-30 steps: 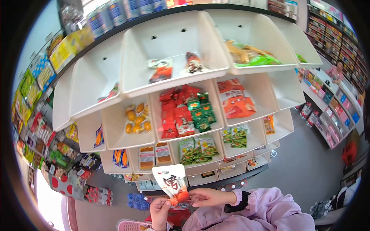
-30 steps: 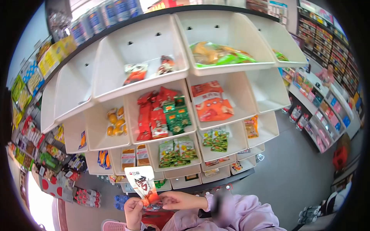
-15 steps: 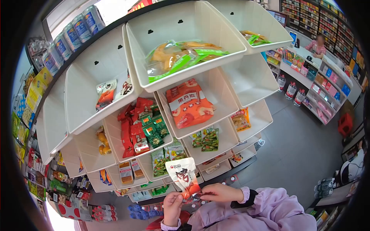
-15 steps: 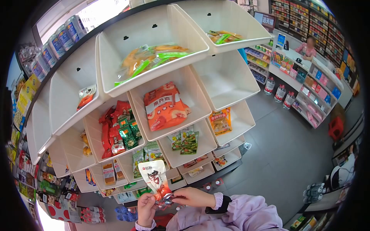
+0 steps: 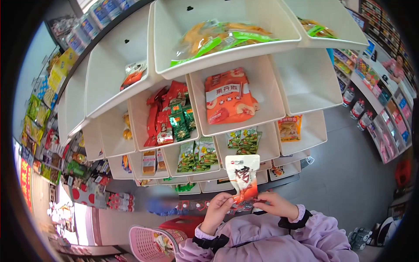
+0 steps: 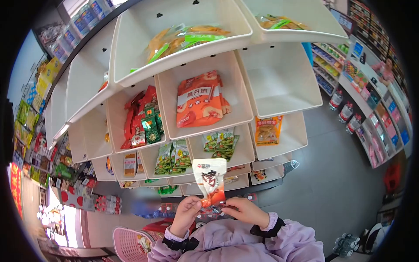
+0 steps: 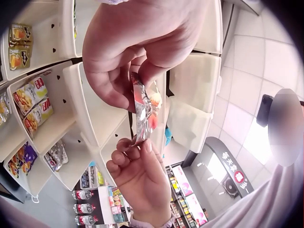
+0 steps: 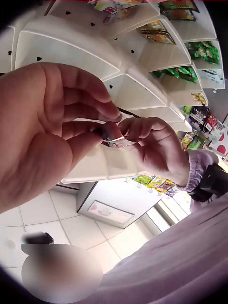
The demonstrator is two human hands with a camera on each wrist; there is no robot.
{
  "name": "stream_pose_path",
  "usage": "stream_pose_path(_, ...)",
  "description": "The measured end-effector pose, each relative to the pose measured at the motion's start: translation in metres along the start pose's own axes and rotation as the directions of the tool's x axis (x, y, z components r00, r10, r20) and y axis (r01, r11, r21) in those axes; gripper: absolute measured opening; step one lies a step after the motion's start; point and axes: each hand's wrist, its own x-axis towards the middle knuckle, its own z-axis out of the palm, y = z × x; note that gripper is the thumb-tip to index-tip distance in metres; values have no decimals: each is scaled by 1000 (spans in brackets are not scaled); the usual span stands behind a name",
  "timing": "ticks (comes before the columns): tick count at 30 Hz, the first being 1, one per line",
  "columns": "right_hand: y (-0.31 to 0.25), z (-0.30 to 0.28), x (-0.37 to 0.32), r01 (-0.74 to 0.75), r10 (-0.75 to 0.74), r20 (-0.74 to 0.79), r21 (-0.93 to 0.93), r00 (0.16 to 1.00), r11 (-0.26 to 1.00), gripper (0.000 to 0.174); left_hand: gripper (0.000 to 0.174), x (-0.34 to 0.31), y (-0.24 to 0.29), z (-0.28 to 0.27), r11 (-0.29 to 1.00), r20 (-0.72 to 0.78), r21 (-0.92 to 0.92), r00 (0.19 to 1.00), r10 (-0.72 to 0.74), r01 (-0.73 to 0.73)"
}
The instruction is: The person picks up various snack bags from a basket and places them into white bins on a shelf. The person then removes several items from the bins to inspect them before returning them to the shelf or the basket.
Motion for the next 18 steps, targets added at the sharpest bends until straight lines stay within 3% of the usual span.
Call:
stream_pose_path(5,19,7,-12,-114,125,-38,219,991,969,17,13,2,-24,7,999,-12,-20,999,-51,51)
stream_pose_path(8,25,5,-15,-239,232,60,182,971,954,16,13,-2,-37,3,994,-45,-16,993,-111,110)
stream_pose_path(9,36,12,-18,-226,218,60,311,974,923,16,12,-4,-40,4,993,-69,-19,991,-117,116)
stream_pose_path(12,46,20,-19,-230,218,75,361,973,904,17,14,-10,-50,-6,996,-52,-25,995,-89,87)
stream_pose_path(16,14,5,-6,-40,30,106,94,994,995,19,15,-17,-20,1,990,-107,139,994,4,11)
stream_pose_path(17,4,2,0,35,-43,113,66,993,997,19,10,-29,1,14,971,-158,200,973,166,-133)
stream_pose_path(18,-5,0,6,109,-113,124,40,986,993,19,11,-30,0,5,995,-140,51,985,96,-90)
